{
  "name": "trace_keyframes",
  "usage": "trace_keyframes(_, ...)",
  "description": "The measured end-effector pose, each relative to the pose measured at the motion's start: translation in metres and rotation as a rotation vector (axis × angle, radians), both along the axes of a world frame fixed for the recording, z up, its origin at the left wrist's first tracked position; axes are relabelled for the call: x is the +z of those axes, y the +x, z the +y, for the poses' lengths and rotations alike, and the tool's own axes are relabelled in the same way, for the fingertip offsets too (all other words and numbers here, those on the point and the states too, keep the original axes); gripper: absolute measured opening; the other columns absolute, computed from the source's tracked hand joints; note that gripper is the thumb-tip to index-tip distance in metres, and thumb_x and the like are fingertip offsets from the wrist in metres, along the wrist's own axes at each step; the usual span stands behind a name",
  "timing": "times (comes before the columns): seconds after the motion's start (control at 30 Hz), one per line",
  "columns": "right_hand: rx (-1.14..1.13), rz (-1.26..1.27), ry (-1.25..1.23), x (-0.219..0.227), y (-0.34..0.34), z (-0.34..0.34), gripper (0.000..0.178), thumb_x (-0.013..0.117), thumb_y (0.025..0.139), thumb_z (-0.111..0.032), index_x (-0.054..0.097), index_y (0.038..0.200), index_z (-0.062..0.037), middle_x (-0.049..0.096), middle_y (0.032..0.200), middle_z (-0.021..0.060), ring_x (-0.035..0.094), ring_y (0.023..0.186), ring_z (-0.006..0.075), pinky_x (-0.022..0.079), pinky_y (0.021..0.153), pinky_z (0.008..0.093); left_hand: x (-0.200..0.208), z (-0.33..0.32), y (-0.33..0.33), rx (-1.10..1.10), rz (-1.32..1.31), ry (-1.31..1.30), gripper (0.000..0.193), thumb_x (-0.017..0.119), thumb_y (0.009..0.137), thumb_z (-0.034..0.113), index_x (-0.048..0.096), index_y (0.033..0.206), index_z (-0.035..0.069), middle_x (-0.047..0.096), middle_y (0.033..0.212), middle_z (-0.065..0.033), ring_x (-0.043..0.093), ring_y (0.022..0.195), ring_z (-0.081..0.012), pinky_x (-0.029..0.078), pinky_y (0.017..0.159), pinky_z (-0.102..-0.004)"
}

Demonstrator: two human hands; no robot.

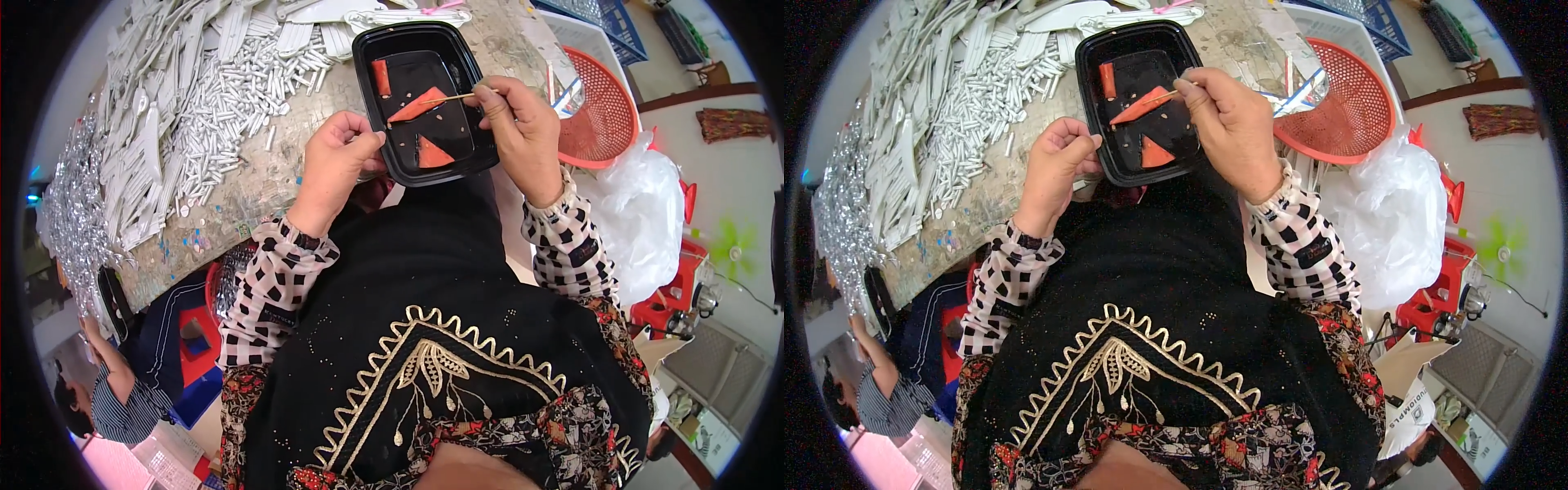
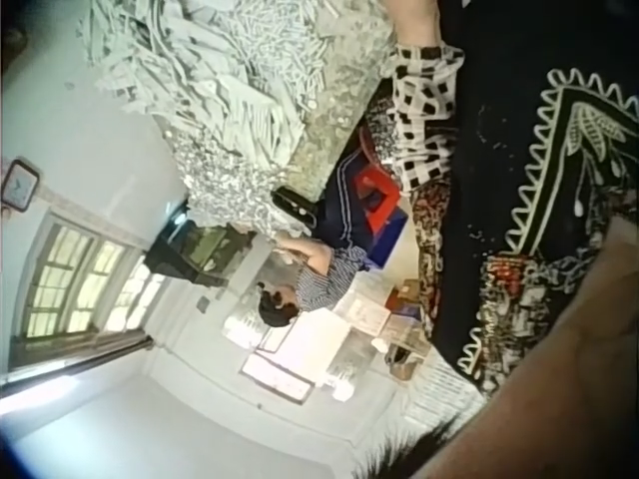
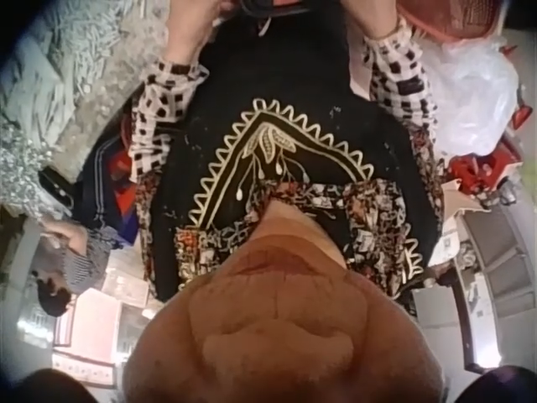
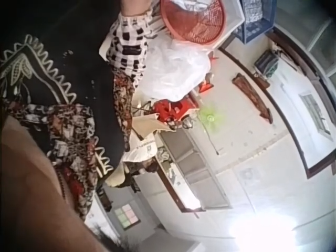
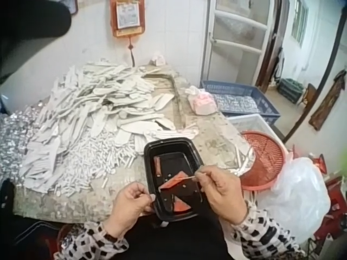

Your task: Assembling white feather components for a toy or decoration at a factory workbench.

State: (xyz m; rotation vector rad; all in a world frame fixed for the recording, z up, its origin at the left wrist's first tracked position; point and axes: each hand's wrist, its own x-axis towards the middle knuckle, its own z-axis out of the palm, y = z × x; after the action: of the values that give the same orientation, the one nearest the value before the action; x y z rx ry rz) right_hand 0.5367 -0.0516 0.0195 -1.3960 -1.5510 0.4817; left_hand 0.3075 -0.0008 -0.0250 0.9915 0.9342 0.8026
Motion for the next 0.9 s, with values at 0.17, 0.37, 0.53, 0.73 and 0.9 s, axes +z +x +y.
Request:
trace_keyframes(0.17,-0.178,0.681,-0.075,-0.009,0.017,0.0,0.02,0.054,0.098,-0.021,0.06,0.103,-0.0021,0.069,0.09,0.0092,0.054,0.059,0.0055,0.041,0.055,0.0167,0.011,0.005,0.009,-0.016,-0.012,-0.007,0.01,0.062,0.086,0.004,0.053,0.09,0.003,0.06,0.082,-0.0032,0.062,0.069,-0.0107,0.054,0.062,-0.024)
trace_keyframes(0.37,-0.216,1.109,-0.045,-0.03,0.043,-0.007,0.016,0.054,0.098,-0.023,0.054,0.102,-0.0077,0.067,0.096,0.0122,0.054,0.058,0.0092,0.041,0.054,0.0185,0.012,0.011,0.027,-0.003,-0.063,-0.035,0.01,0.062,0.087,0.004,0.052,0.09,0.003,0.061,0.084,-0.0045,0.063,0.07,-0.0119,0.054,0.062,-0.0256)
trace_keyframes(0.53,-0.18,1.278,0.01,-0.034,0.071,-0.013,0.016,0.053,0.097,-0.023,0.053,0.106,-0.0089,0.066,0.097,0.0107,0.054,0.065,0.0103,0.043,0.059,0.0208,0.015,0.016,0.055,-0.01,-0.102,-0.031,0.011,0.062,0.088,0.004,0.052,0.091,0.003,0.061,0.084,-0.0053,0.064,0.07,-0.0135,0.054,0.063,-0.0265)
trace_keyframes(0.73,-0.278,1.265,0.079,-0.022,0.101,-0.023,0.017,0.055,0.096,-0.024,0.054,0.105,-0.0096,0.066,0.097,0.0084,0.053,0.072,0.0105,0.043,0.067,0.0228,0.017,0.032,0.1,-0.122,-0.138,-0.021,0.013,0.063,0.087,0.005,0.051,0.089,0.003,0.061,0.083,-0.0068,0.063,0.068,-0.0154,0.055,0.062,-0.0284)
trace_keyframes(0.9,-0.321,1.19,0.141,-0.023,0.129,-0.025,0.018,0.055,0.096,-0.025,0.056,0.106,-0.0099,0.065,0.1,0.0071,0.054,0.08,0.0114,0.045,0.076,0.0247,0.016,0.049,0.135,-0.193,-0.176,-0.008,0.012,0.063,0.087,0.005,0.051,0.088,0.003,0.061,0.083,-0.0068,0.063,0.068,-0.0167,0.055,0.062,-0.0289)
